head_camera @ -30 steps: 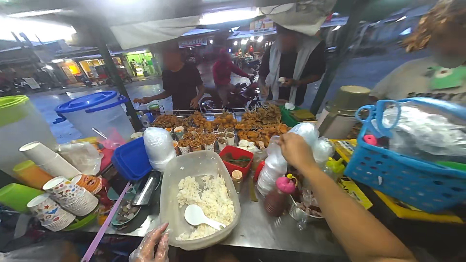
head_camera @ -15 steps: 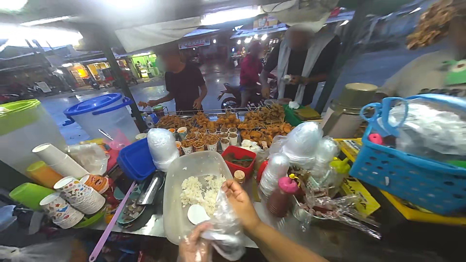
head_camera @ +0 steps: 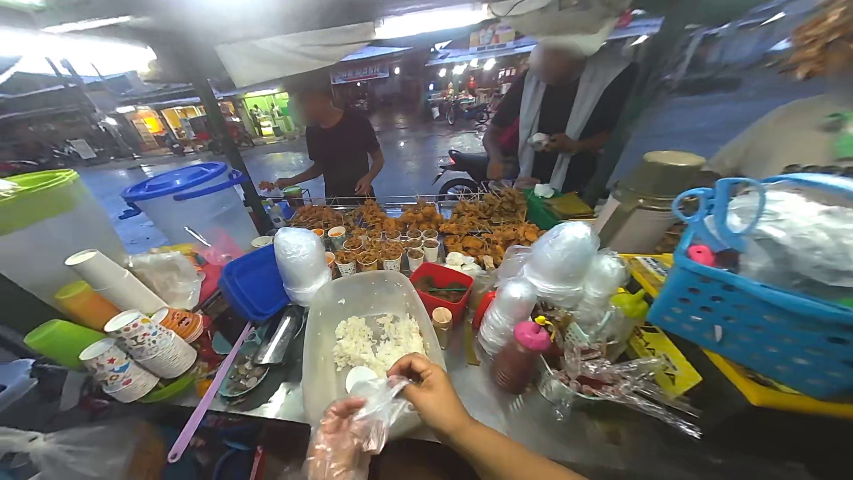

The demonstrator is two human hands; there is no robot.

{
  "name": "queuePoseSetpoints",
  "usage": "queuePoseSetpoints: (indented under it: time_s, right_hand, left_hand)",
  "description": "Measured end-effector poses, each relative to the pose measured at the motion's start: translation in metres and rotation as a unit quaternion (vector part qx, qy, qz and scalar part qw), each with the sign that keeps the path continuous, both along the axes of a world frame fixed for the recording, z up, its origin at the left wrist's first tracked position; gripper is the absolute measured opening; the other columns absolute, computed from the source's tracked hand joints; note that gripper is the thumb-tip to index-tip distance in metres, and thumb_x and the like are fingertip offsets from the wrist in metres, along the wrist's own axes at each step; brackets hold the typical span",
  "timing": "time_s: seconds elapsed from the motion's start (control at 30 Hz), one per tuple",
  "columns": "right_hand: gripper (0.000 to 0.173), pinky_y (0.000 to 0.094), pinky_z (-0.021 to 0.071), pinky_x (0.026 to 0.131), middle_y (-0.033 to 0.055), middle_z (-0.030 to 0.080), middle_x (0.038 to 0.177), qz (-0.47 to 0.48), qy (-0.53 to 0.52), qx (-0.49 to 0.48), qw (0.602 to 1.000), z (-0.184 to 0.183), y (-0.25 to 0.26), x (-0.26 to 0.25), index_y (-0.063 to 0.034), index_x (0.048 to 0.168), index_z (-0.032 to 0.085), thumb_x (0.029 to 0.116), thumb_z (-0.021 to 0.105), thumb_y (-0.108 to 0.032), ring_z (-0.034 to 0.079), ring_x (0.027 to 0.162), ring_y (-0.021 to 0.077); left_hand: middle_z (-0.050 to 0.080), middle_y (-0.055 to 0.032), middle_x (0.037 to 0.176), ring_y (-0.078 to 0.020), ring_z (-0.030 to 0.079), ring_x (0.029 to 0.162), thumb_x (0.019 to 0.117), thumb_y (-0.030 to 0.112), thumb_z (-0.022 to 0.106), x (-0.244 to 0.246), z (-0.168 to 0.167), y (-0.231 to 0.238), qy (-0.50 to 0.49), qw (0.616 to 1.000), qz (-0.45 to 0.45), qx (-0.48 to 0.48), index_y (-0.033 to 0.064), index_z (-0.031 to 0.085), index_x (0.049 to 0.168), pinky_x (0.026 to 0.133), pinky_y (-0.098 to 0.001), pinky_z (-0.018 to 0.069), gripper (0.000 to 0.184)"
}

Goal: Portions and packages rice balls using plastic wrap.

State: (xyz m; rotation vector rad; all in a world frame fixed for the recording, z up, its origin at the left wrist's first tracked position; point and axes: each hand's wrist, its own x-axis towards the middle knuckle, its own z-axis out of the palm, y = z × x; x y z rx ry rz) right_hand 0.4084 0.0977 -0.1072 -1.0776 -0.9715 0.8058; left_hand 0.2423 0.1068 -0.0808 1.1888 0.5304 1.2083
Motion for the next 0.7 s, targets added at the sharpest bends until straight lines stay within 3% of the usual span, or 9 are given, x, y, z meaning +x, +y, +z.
queuePoseSetpoints:
  time_s: [0.07,0.1,0.17,0.23,0.37,0.47,0.53,0.6,0.7]
  right_hand:
    - [0.015,0.0215,0.057,0.067,-0.0015,0.07,0.085,0.073,0.145,-0.073,0.984,0.013,-0.004,-0.006,-0.0024,0.107,0.061,0.0965,0.055,0.007,0.066,0.071,0.0031]
    - [0.021,0.0211,0.0539,0.06,-0.0028,0.069,0.078,0.121,0.193,-0.092,0.969,0.021,-0.005,-0.006,-0.0054,0.11,0.058,0.0959,0.049,0.008,0.063,0.063,0.0029]
    - [0.026,0.0182,0.0481,0.056,-0.0063,0.068,0.074,0.205,0.191,-0.057,0.958,0.028,-0.005,-0.007,-0.0072,0.113,0.058,0.0938,0.048,0.006,0.058,0.058,-0.0005]
    - [0.023,0.0201,0.0541,0.07,-0.0078,0.069,0.087,0.238,0.091,0.007,0.967,0.033,-0.001,-0.001,-0.0048,0.114,0.061,0.0925,0.057,0.001,0.063,0.074,-0.0005]
    - [0.031,0.0294,0.0547,0.087,0.0135,0.067,0.118,0.132,-0.264,-0.02,0.955,0.049,0.034,0.025,0.003,0.119,0.07,0.0951,0.068,-0.017,0.065,0.099,0.0145]
    - [0.033,0.0582,0.049,0.098,0.0252,0.067,0.118,0.142,-0.506,-0.222,0.821,0.042,0.075,0.029,-0.0003,0.112,0.074,0.1021,0.061,-0.028,0.064,0.112,0.0394]
    - [0.038,0.0694,0.0475,0.091,0.03,0.067,0.115,0.184,-0.583,-0.322,0.723,0.032,0.091,0.01,0.0053,0.107,0.071,0.1015,0.062,-0.031,0.064,0.113,0.0482]
    - [0.042,0.0714,0.0466,0.09,0.0326,0.064,0.122,0.207,-0.62,-0.39,0.649,0.026,0.096,-0.014,0.0109,0.109,0.067,0.0968,0.069,-0.029,0.061,0.116,0.051]
    - [0.04,0.069,0.0485,0.089,0.0303,0.063,0.127,0.225,-0.641,-0.429,0.595,0.017,0.099,-0.032,0.0107,0.114,0.066,0.0892,0.077,-0.019,0.061,0.117,0.0486]
  left_hand:
    - [0.074,0.0088,0.084,0.0005,0.069,0.079,0.0794,-0.013,0.064,-0.009,-0.008,0.009,0.069,0.995,-0.006,0.071,0.0123,0.075,0.09,0.075,-0.0182,0.0585,0.03]
    - [0.071,0.0072,0.08,0.0009,0.066,0.078,0.0733,-0.013,0.064,-0.01,-0.011,0.014,0.125,0.98,0.054,0.142,0.0092,0.074,0.081,0.076,-0.0166,0.056,0.026]
    - [0.066,-0.0045,0.074,-0.0117,0.063,0.075,0.0675,-0.005,0.067,-0.012,-0.012,0.024,0.271,0.89,0.224,0.292,0.0031,0.073,0.069,0.075,-0.0277,0.0517,0.01]
    - [0.067,-0.0174,0.082,-0.0284,0.066,0.077,0.0712,0.001,0.071,-0.015,-0.01,0.036,0.347,0.812,0.317,0.347,0.0017,0.075,0.071,0.073,-0.0438,0.0539,0.004]
    - [0.073,-0.0232,0.113,-0.0382,0.07,0.109,0.087,-0.004,0.062,-0.041,-0.004,0.054,0.396,0.798,0.347,0.293,-0.0032,0.078,0.101,0.098,-0.0559,0.0512,0.021]
    - [0.072,-0.0245,0.118,-0.0393,0.07,0.109,0.0924,-0.002,0.055,-0.055,0.005,0.058,0.418,0.79,0.379,0.24,-0.0041,0.075,0.113,0.097,-0.0576,0.0506,0.029]
    - [0.07,-0.0223,0.12,-0.0283,0.072,0.092,0.0996,0.005,0.051,-0.055,0.009,0.055,0.406,0.819,0.362,0.18,-0.0026,0.071,0.121,0.082,-0.0456,0.0583,0.03]
    - [0.068,-0.0227,0.123,-0.0245,0.072,0.082,0.1026,0.011,0.052,-0.054,0.012,0.053,0.392,0.844,0.338,0.139,-0.0016,0.068,0.127,0.073,-0.0412,0.0601,0.032]
    - [0.067,-0.0229,0.125,-0.0274,0.072,0.087,0.1004,0.014,0.06,-0.055,0.01,0.055,0.399,0.847,0.328,0.124,-0.0006,0.069,0.127,0.078,-0.0441,0.0598,0.031]
